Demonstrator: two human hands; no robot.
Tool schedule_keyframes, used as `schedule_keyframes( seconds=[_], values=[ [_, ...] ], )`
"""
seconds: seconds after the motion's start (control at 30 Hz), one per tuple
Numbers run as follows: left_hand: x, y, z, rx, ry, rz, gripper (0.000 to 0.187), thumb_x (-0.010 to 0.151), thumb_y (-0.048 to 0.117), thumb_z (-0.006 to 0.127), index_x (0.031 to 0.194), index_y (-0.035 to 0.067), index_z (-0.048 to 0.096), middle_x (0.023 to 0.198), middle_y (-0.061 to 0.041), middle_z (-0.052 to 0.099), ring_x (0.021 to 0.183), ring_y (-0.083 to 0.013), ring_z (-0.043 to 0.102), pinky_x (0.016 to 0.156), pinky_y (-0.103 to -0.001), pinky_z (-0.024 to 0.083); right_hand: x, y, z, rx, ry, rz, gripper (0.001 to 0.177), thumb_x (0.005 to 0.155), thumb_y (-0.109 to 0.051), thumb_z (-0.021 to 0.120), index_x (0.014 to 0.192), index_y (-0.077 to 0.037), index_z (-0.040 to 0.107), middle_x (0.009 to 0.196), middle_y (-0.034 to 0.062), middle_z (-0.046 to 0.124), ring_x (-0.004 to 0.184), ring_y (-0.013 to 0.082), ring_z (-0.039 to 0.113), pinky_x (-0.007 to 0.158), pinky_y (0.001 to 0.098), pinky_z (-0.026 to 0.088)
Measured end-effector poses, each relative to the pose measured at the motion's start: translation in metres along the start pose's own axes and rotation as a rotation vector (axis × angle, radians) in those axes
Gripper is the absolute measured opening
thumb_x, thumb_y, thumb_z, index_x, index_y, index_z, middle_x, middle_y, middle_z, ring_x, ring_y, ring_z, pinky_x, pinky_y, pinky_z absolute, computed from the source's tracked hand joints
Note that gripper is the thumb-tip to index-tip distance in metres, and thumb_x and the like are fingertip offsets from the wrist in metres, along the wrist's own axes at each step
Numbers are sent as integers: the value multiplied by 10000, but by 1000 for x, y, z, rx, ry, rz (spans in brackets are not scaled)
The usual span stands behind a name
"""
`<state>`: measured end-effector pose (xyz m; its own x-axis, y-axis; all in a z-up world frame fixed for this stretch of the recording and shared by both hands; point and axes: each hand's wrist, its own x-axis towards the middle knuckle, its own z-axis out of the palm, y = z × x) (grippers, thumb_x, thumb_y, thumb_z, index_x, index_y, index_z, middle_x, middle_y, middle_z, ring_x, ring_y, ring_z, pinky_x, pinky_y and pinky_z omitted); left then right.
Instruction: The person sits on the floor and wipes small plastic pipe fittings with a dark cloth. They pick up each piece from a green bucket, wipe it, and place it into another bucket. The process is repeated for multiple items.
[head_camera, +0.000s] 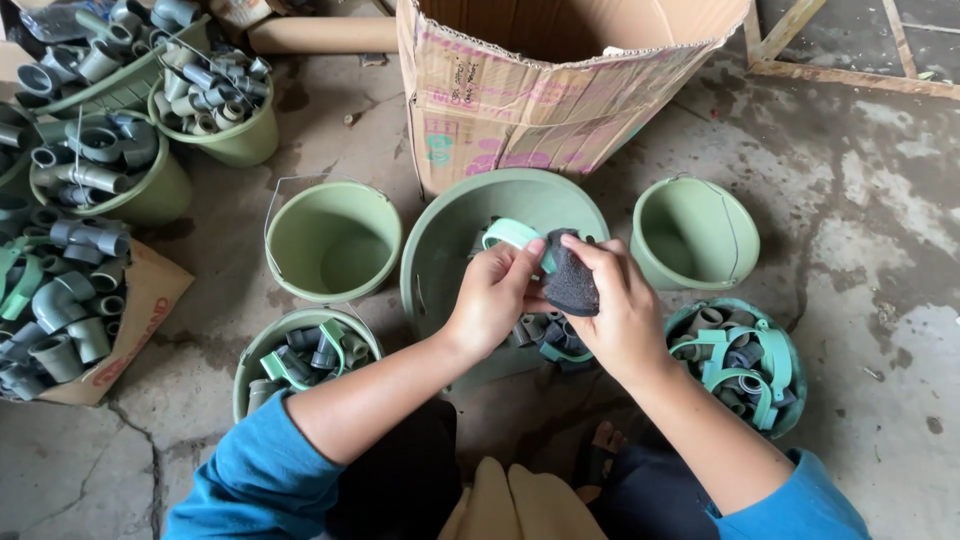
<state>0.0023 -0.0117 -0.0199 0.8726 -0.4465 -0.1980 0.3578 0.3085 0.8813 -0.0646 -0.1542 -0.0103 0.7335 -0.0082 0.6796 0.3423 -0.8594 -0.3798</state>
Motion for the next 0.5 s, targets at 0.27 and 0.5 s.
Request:
schedule_keyframes(
  seconds=[0.27, 0.5],
  values=[
    [-21, 10, 15, -73, 42, 45, 438, 1071, 247, 548, 901, -154, 593, 757, -354, 691, 700, -361, 756, 675, -433, 668, -6, 12, -4, 16, 120, 180, 280, 931, -202, 771, 1132, -34, 671, 902, 145, 656, 775, 294, 653, 734, 411, 536],
    [-20, 36, 19, -112, 112, 67, 370, 1065, 171, 521, 918, -165, 579, 809, -333, 704, 731, -349, 764, 691, -428, 674, -2, 25, -31, 359, 52, 206, 350, 939, -94, 738, 1222, 36, 579, 1210, 200, 662, 1126, 336, 653, 988, 414, 480]
  ],
)
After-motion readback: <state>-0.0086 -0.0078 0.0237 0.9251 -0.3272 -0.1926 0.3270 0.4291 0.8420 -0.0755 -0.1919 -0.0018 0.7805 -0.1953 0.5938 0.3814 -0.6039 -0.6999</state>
